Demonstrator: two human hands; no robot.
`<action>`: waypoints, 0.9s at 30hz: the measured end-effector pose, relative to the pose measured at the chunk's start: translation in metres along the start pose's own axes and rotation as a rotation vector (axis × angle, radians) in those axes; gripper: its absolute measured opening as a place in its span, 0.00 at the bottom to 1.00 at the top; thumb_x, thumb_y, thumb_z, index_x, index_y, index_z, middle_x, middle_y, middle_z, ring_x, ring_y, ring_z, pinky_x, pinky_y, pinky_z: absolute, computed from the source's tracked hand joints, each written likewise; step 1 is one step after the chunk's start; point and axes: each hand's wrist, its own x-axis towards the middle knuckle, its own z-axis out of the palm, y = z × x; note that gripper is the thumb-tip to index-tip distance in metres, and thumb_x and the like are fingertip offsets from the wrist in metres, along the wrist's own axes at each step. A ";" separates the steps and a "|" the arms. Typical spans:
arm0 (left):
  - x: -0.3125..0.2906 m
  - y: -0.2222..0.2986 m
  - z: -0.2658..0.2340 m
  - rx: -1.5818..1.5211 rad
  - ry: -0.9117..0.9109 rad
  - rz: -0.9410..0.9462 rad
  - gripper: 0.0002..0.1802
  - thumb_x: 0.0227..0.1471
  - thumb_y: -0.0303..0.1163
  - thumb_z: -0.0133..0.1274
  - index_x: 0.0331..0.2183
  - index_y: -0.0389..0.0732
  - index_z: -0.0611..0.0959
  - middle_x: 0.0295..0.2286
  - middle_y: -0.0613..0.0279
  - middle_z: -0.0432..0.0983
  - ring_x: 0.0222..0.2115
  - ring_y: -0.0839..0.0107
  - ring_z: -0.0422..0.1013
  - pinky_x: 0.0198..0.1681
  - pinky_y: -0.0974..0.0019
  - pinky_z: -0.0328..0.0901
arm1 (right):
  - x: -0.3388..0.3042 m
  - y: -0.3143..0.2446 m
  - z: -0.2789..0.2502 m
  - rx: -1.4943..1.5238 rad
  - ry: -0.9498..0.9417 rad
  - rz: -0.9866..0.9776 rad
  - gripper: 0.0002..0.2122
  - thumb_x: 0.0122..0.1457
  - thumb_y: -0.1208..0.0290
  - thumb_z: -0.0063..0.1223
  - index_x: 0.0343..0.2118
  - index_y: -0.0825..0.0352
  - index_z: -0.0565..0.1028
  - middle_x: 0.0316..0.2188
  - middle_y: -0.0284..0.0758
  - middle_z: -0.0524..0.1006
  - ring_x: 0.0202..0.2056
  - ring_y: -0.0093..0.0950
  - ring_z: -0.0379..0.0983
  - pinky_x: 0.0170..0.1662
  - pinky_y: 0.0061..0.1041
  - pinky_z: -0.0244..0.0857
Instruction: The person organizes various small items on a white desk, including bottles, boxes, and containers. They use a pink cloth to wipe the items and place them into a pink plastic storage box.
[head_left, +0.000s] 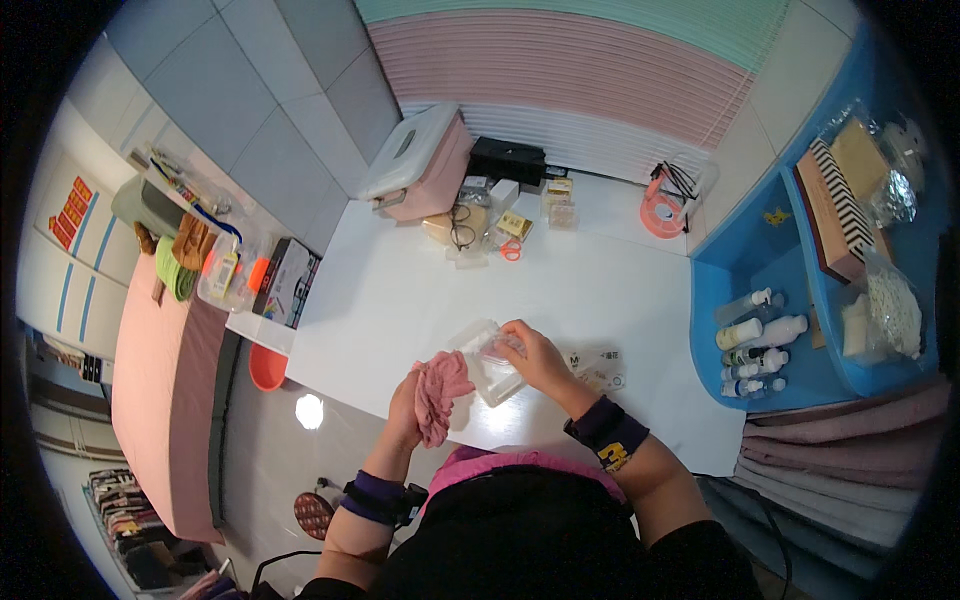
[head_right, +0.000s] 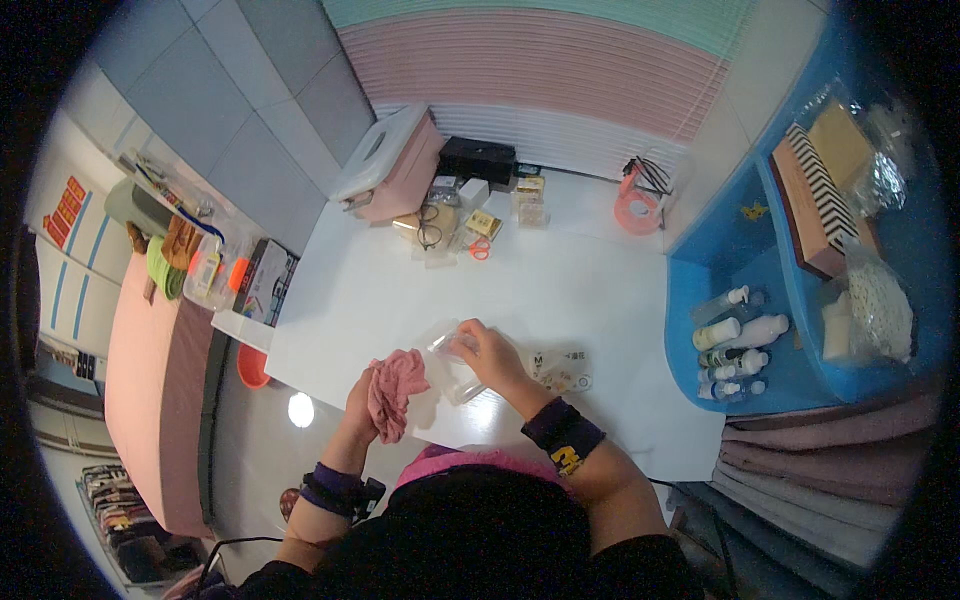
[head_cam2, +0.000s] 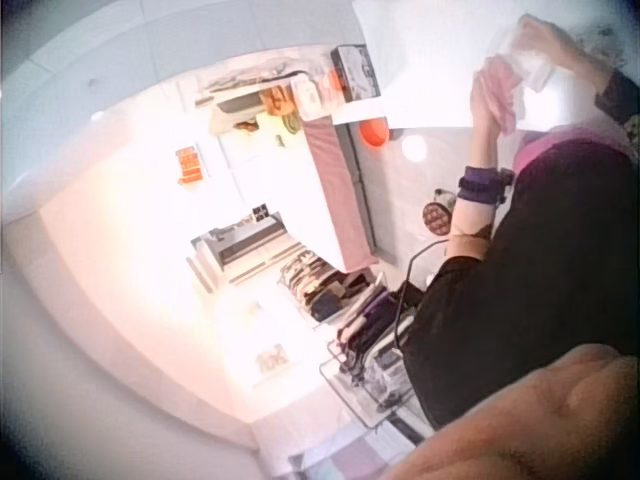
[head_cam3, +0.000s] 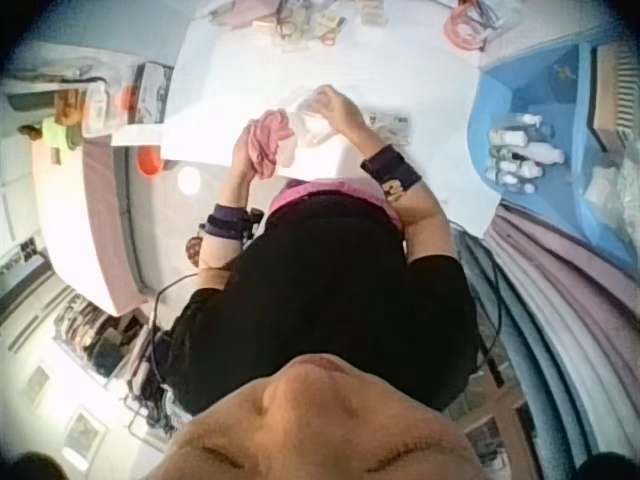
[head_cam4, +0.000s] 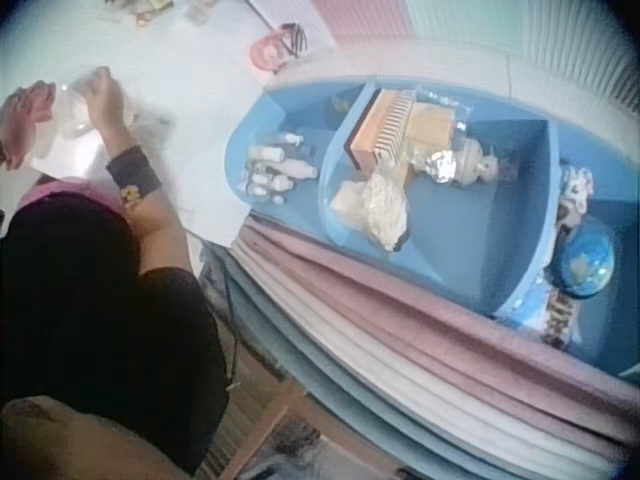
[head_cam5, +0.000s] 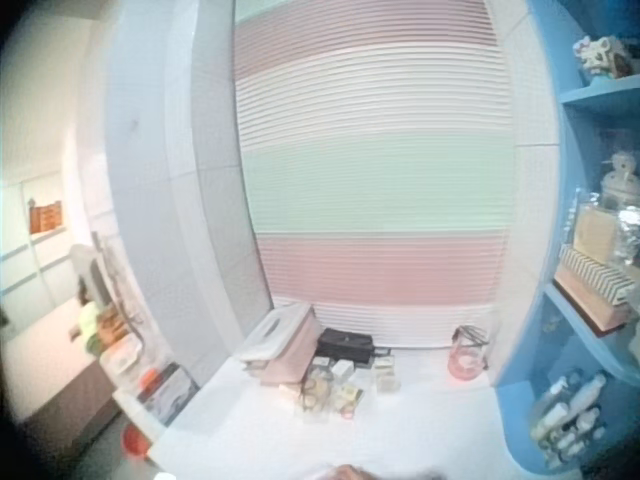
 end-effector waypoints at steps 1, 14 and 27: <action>0.002 -0.004 -0.008 -0.018 0.011 0.010 0.28 0.63 0.52 0.36 0.48 0.37 0.73 0.26 0.58 0.76 0.23 0.69 0.72 0.25 0.68 0.68 | -0.001 -0.002 0.002 -0.047 -0.054 -0.035 0.14 0.58 0.62 0.55 0.41 0.65 0.71 0.35 0.44 0.77 0.39 0.45 0.73 0.42 0.38 0.66; 0.005 -0.030 -0.039 -0.147 0.082 0.013 0.26 0.63 0.50 0.37 0.45 0.36 0.74 0.26 0.57 0.76 0.21 0.68 0.71 0.24 0.67 0.68 | -0.009 0.028 0.022 -0.445 -0.295 -0.421 0.10 0.47 0.66 0.62 0.34 0.56 0.76 0.31 0.26 0.78 0.43 0.30 0.70 0.49 0.35 0.61; 0.006 -0.028 -0.030 -0.116 0.051 0.003 0.26 0.64 0.50 0.35 0.44 0.37 0.74 0.25 0.58 0.76 0.21 0.69 0.71 0.24 0.68 0.68 | -0.015 0.040 0.028 -0.518 -0.415 -0.325 0.12 0.49 0.65 0.60 0.38 0.56 0.79 0.35 0.29 0.79 0.45 0.31 0.69 0.55 0.40 0.54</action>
